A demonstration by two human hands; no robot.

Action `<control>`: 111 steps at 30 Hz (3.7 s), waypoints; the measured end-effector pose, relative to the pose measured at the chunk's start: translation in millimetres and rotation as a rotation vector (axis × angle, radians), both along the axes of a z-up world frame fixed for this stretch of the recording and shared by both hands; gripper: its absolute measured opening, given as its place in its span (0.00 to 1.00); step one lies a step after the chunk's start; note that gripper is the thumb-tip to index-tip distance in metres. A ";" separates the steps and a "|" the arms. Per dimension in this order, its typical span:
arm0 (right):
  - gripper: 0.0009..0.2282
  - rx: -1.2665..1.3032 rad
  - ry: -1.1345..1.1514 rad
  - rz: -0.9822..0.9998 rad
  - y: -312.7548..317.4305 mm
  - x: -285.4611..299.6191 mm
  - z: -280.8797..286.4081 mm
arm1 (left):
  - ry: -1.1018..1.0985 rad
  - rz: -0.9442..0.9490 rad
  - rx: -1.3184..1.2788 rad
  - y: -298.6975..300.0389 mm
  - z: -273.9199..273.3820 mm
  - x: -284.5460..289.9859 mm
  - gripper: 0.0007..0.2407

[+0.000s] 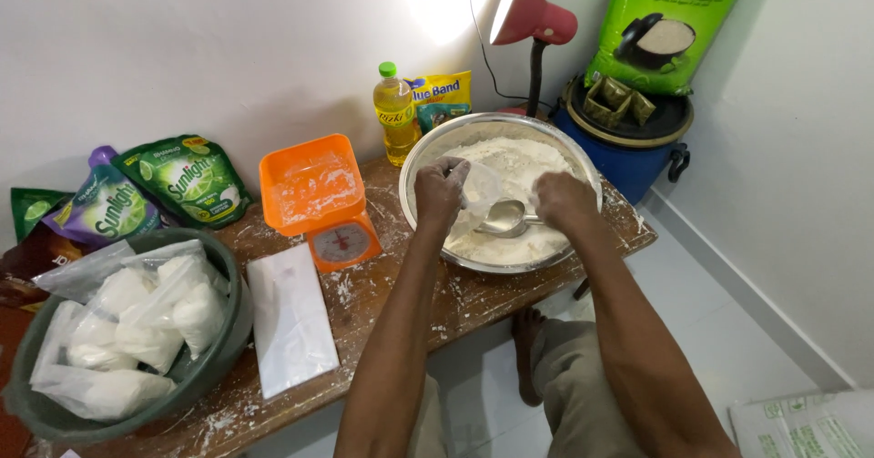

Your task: Measuring flour by scooping it from a large bowl into a plastic bag on a scale, then placing the filled bag into a separate container.

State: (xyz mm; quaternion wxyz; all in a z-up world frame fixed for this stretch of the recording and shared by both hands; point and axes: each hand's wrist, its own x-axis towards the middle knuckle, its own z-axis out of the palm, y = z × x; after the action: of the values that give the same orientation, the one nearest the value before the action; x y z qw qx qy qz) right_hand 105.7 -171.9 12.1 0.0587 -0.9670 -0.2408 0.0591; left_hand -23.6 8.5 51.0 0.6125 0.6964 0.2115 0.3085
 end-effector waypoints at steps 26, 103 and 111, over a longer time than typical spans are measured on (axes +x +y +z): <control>0.08 0.871 0.241 -0.090 43.5 -51.9 64.8 | -0.038 -0.062 -0.360 -1.4 -11.3 10.7 0.13; 0.10 0.726 0.023 0.326 258.7 -100.0 145.8 | -0.240 0.263 -0.165 178.9 128.2 -117.0 0.08; 0.09 0.695 0.099 0.333 262.8 -116.3 131.1 | -0.158 0.361 -0.186 193.0 93.4 -109.4 0.08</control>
State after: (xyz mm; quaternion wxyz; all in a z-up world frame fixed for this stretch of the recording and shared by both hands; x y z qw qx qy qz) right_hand -10.6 90.9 143.2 0.3840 -0.8332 -0.3969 0.0294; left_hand -133.0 201.4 144.4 0.6237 0.5613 0.3119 0.4457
